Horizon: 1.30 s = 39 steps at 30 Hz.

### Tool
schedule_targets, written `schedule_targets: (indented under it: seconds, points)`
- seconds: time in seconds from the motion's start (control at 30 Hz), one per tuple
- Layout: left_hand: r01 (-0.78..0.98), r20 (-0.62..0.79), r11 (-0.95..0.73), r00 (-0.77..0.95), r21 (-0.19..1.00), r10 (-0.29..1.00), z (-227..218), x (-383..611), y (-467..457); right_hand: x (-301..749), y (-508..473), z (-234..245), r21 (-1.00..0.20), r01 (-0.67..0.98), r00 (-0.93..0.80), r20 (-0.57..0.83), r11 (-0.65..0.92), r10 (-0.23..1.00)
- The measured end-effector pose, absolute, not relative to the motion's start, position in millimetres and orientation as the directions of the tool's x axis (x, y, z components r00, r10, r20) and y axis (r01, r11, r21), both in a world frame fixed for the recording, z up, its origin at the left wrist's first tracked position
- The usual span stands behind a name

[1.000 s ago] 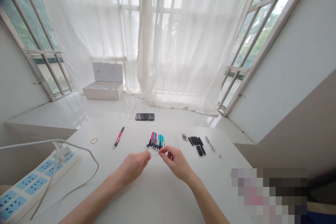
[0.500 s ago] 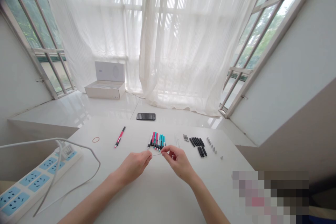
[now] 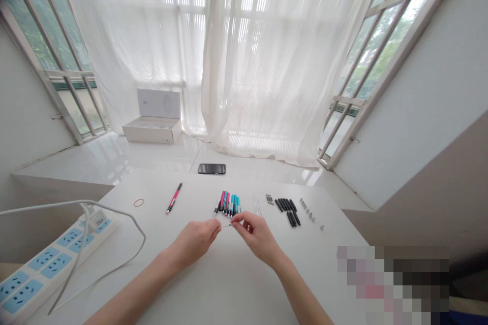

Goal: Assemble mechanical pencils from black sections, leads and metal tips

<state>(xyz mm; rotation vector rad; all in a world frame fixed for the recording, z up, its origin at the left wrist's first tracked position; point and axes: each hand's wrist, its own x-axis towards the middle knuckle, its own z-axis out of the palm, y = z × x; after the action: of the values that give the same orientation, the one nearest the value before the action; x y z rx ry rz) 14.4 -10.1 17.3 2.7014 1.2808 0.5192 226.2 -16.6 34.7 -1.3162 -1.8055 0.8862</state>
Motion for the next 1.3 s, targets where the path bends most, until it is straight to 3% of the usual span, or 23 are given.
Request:
schedule_targets:
  seconds: [0.63,0.83,0.9,0.97,1.03,1.13,1.3]
  points:
    - [0.696,0.272,-0.682,0.628,0.222,0.729,9.4,17.2,-11.3,214.2,-20.4,30.3,-0.819,0.513,-0.231,0.157,0.257,0.96]
    - [0.718,0.259,-0.68,0.635,0.148,0.727,6.2,20.2,-12.8,217.2,-18.0,28.9,-0.794,0.525,-0.295,0.167,0.306,0.941]
    - [0.719,0.27,-0.683,0.638,0.128,0.721,6.6,20.2,-12.6,230.7,-11.4,29.1,-0.734,0.601,-0.25,0.203,0.316,0.947]
    - [0.714,0.279,-0.69,0.643,0.118,0.713,7.0,20.3,-12.8,251.1,-2.1,26.6,-0.606,0.756,-0.08,0.286,0.245,0.955]
    - [0.715,0.28,-0.69,0.643,0.114,0.713,7.2,20.6,-13.4,273.8,7.6,21.1,-0.418,0.908,0.136,0.37,0.034,0.919]
    - [0.714,0.277,-0.69,0.643,0.121,0.714,7.5,21.1,-14.5,299.7,18.1,11.0,-0.199,0.956,0.275,0.334,-0.218,0.902]
    - [0.711,0.27,-0.692,0.646,0.129,0.714,9.5,20.9,-15.2,308.9,23.9,2.6,-0.109,0.948,0.318,0.23,-0.301,0.92]
